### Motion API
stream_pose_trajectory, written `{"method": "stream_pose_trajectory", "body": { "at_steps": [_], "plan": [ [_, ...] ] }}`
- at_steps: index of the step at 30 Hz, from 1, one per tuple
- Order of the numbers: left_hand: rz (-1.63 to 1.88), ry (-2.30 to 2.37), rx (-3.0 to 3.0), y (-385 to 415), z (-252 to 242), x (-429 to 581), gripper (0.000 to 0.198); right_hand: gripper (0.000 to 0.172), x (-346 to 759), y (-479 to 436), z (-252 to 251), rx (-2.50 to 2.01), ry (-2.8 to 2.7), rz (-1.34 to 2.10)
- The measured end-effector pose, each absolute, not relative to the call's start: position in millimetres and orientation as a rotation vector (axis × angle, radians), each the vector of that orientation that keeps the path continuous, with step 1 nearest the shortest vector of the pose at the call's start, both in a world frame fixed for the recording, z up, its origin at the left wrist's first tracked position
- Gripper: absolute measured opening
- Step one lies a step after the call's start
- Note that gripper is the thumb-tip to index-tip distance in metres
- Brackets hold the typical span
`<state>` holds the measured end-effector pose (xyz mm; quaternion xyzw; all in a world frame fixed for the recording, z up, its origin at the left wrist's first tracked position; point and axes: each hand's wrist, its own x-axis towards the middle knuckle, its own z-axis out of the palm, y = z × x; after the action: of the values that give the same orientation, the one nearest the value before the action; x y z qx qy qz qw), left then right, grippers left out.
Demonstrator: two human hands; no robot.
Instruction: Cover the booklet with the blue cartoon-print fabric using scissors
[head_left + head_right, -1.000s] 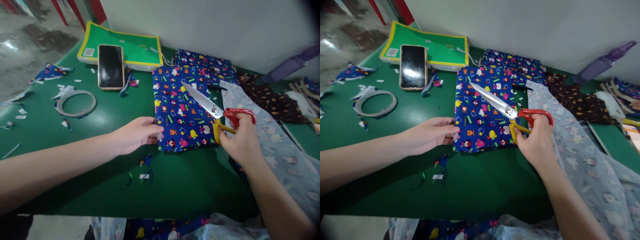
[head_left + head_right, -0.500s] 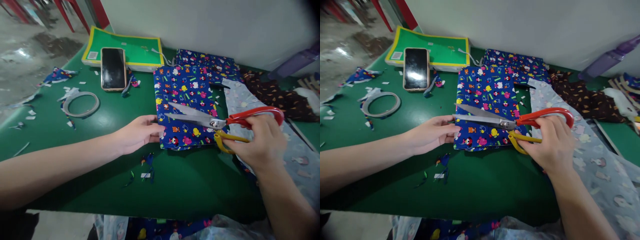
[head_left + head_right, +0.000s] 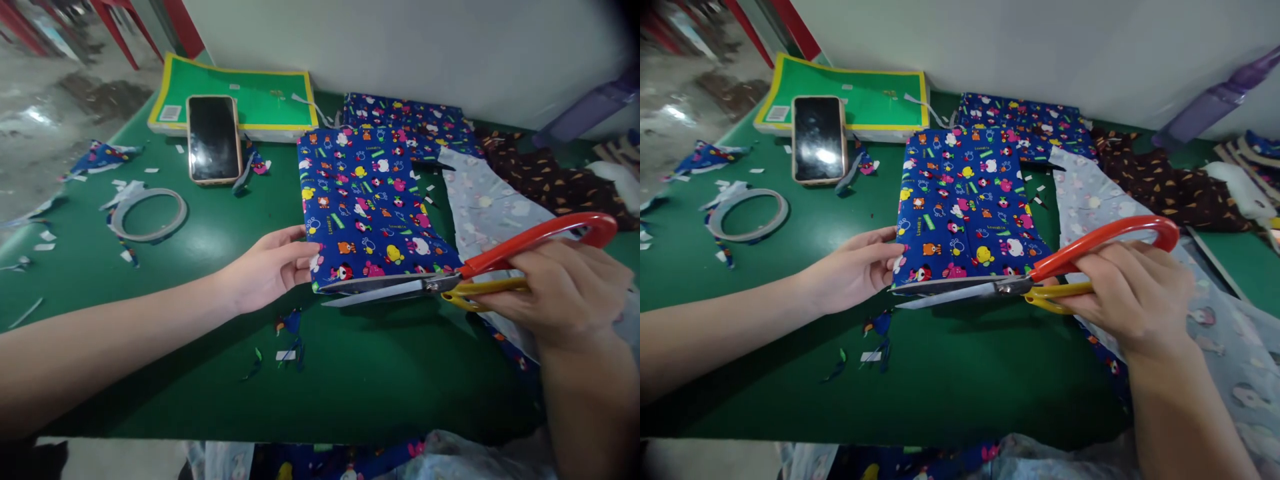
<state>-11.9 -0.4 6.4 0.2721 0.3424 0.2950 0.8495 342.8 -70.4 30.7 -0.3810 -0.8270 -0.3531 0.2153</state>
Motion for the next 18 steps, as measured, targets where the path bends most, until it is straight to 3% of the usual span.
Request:
{"method": "stream_pose_trajectory", "body": {
  "at_steps": [18],
  "plan": [
    [0.589, 0.681, 0.505, -3, 8, 0, 0.021, 0.026, 353, -91, 33, -1.149, -2.345, -1.007]
  ]
}}
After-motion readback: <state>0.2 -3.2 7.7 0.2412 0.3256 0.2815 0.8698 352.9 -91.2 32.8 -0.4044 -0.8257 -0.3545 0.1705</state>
